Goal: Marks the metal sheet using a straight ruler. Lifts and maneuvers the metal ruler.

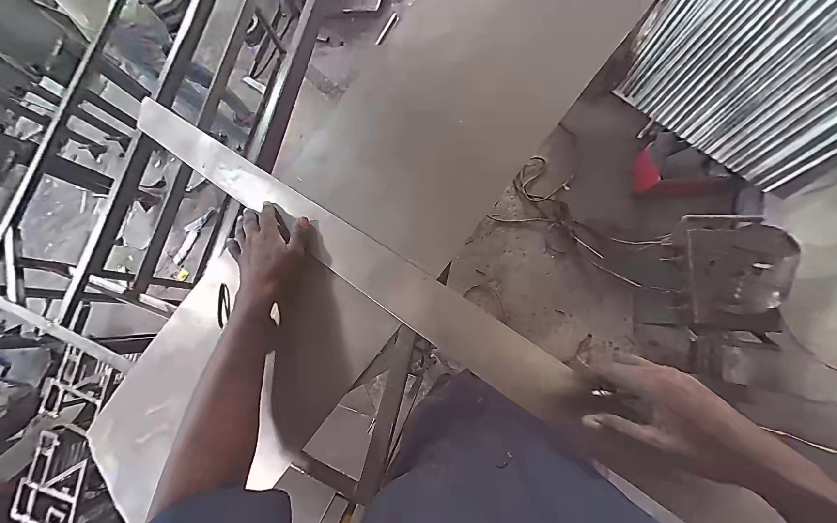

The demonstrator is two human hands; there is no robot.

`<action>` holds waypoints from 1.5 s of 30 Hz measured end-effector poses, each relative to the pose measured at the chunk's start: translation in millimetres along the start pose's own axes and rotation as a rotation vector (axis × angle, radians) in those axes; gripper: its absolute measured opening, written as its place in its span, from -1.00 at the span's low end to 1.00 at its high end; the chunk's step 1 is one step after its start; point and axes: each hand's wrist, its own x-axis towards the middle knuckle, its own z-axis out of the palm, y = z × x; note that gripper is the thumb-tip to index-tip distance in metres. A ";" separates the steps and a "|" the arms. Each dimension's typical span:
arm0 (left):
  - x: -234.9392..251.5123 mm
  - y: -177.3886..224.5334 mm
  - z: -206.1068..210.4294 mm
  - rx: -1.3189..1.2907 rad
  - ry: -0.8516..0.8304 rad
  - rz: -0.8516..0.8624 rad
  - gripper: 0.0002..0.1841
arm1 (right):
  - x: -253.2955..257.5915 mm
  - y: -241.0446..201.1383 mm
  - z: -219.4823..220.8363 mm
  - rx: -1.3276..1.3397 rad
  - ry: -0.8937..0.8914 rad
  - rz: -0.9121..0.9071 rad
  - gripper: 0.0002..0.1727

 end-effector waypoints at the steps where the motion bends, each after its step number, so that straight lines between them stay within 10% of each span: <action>1: -0.7 2.0 1.0 -0.004 -0.001 -0.018 0.00 | 17.5 0.2 1.2 0.111 -0.038 -0.039 -0.22; 9: 6.9 18.3 4.7 0.005 -0.005 -0.083 -0.04 | 155.3 -65.1 16.8 0.459 -0.202 -0.098 -0.64; 45: 22.6 23.5 5.7 0.009 0.027 -0.128 0.09 | 187.4 -93.6 15.6 0.518 -0.125 0.040 -0.62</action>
